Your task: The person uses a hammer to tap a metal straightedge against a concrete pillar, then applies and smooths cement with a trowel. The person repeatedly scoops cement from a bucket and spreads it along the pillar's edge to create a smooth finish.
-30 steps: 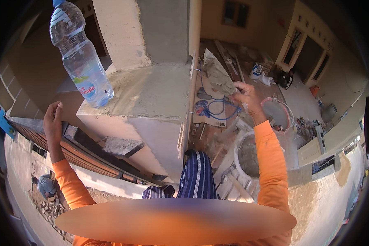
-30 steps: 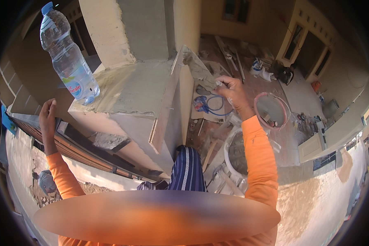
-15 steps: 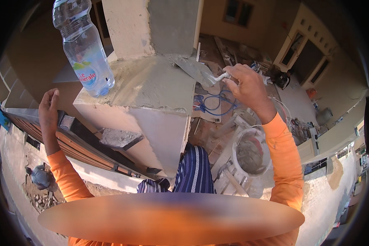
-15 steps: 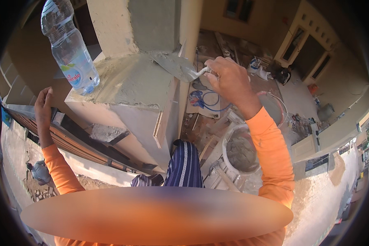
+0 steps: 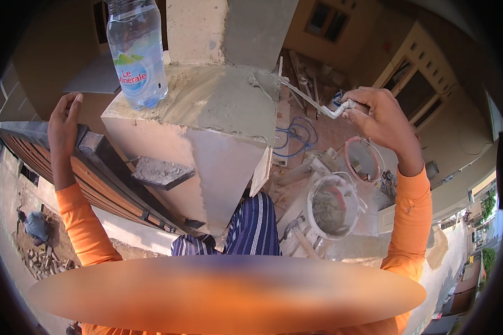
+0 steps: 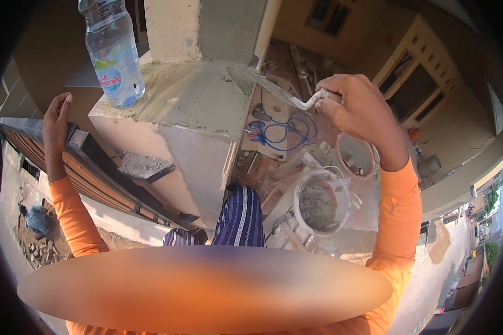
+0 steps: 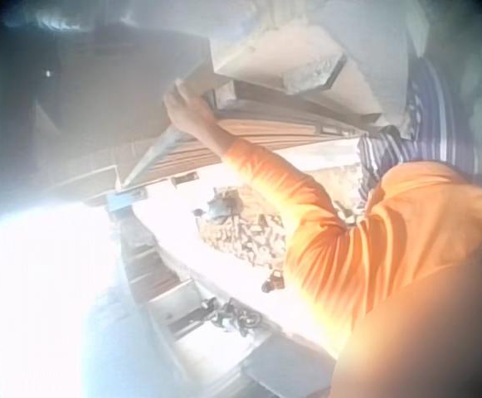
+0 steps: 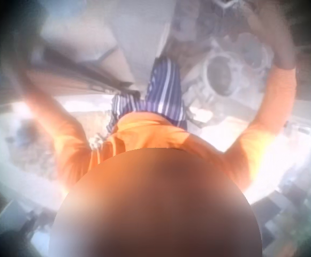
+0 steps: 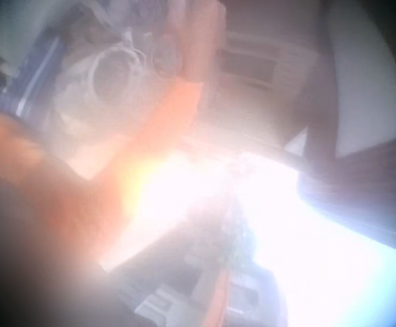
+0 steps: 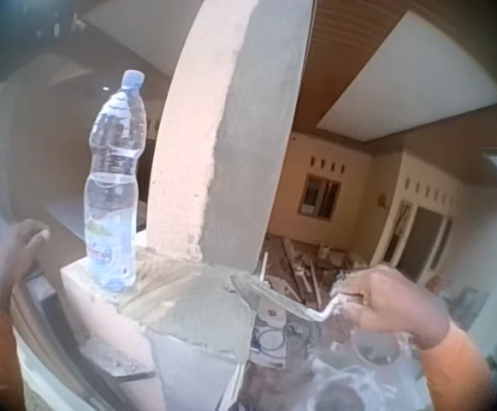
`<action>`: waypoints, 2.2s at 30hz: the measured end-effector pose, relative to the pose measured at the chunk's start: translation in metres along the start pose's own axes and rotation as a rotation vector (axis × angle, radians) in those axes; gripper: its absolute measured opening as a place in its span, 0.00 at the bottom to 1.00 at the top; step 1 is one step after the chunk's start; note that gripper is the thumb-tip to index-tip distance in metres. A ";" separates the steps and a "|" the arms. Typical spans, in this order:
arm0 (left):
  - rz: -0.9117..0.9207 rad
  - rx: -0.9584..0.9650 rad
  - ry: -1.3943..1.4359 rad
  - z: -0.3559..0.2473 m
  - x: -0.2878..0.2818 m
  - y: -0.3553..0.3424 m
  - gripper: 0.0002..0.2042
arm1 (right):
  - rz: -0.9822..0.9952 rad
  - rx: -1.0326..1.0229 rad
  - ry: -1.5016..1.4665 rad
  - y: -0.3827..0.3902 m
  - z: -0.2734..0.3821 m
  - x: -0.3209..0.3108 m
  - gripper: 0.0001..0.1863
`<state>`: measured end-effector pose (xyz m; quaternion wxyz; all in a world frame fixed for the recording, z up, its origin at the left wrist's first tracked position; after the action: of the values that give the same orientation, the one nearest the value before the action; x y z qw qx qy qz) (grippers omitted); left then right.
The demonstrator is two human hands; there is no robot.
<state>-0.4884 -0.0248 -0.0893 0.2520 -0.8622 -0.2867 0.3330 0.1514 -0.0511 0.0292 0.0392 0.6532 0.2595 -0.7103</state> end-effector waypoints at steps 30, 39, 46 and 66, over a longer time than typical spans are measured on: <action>-0.016 -0.031 0.030 -0.006 -0.002 0.006 0.22 | 0.133 -0.030 0.127 -0.107 0.048 0.024 0.15; -0.029 0.008 -0.031 -0.011 -0.002 0.008 0.22 | 0.108 -0.042 0.394 -0.119 0.067 0.033 0.17; -0.028 0.013 -0.036 -0.011 -0.003 0.006 0.23 | 0.073 -0.220 0.310 -0.116 0.084 0.027 0.16; -0.060 0.003 -0.065 -0.010 -0.006 0.007 0.23 | 0.040 -0.473 0.272 -0.019 0.144 0.000 0.10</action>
<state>-0.4829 -0.0362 -0.0841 0.2539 -0.8415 -0.3200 0.3536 0.0129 -0.0948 0.0369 0.1695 0.7202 0.4083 -0.5346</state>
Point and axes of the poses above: each hand's wrist, its own y-axis away from the middle knuckle, its own x-axis out of the palm, z = x × y, the point moved 9 cm from there along -y, towards the middle knuckle, and after that the axes turned 4 degrees about y, right-handed, at the moved point
